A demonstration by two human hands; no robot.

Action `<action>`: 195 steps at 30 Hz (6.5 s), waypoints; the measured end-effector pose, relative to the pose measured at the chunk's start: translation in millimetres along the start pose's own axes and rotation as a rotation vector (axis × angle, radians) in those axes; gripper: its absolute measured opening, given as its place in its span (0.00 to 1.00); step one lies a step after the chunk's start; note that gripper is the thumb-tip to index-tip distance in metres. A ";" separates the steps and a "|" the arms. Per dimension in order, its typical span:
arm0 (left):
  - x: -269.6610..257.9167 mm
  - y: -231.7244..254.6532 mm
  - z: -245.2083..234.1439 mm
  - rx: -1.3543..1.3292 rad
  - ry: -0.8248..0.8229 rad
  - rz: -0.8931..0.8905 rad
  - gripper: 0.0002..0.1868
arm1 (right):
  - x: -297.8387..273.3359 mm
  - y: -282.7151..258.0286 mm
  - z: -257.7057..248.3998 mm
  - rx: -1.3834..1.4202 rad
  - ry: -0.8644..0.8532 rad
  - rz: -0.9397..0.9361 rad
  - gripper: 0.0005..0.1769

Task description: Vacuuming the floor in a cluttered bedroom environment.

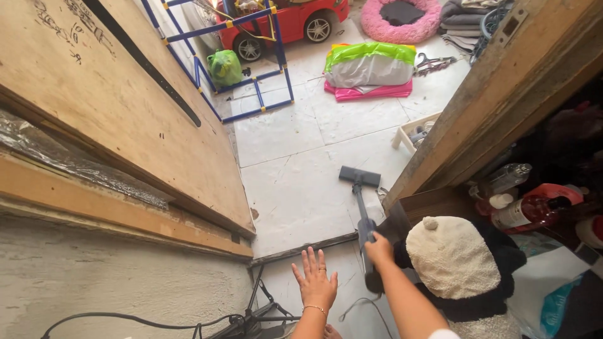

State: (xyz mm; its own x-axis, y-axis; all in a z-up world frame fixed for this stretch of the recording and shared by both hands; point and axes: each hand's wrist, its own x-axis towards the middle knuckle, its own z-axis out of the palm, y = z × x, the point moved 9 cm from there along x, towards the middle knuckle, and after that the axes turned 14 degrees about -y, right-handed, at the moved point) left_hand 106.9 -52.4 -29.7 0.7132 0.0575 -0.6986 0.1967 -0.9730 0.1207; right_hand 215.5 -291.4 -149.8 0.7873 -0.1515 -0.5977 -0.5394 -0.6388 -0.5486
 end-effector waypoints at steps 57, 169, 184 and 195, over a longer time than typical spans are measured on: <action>-321.5 -12.2 352.2 -0.163 0.218 -0.268 0.43 | -460.3 290.2 103.6 -0.487 -0.697 -0.197 0.40; -378.5 8.5 424.4 -0.017 0.073 0.037 0.42 | -422.3 354.3 56.6 -0.369 -0.197 -0.029 0.32; -362.9 -13.7 450.6 -0.057 -0.014 -0.017 0.42 | -348.3 362.0 42.7 -0.184 -0.120 -0.007 0.32; -353.5 21.7 452.4 0.004 -0.004 -0.021 0.42 | -461.6 476.2 39.1 -0.327 -0.333 0.094 0.40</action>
State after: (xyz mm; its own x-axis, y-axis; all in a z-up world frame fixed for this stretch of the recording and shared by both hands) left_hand -445.3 -194.9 -99.2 0.7061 0.0774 -0.7038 0.2094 -0.9724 0.1031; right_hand -416.4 -496.1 -158.0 0.5719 -0.0038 -0.8203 -0.4395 -0.8457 -0.3025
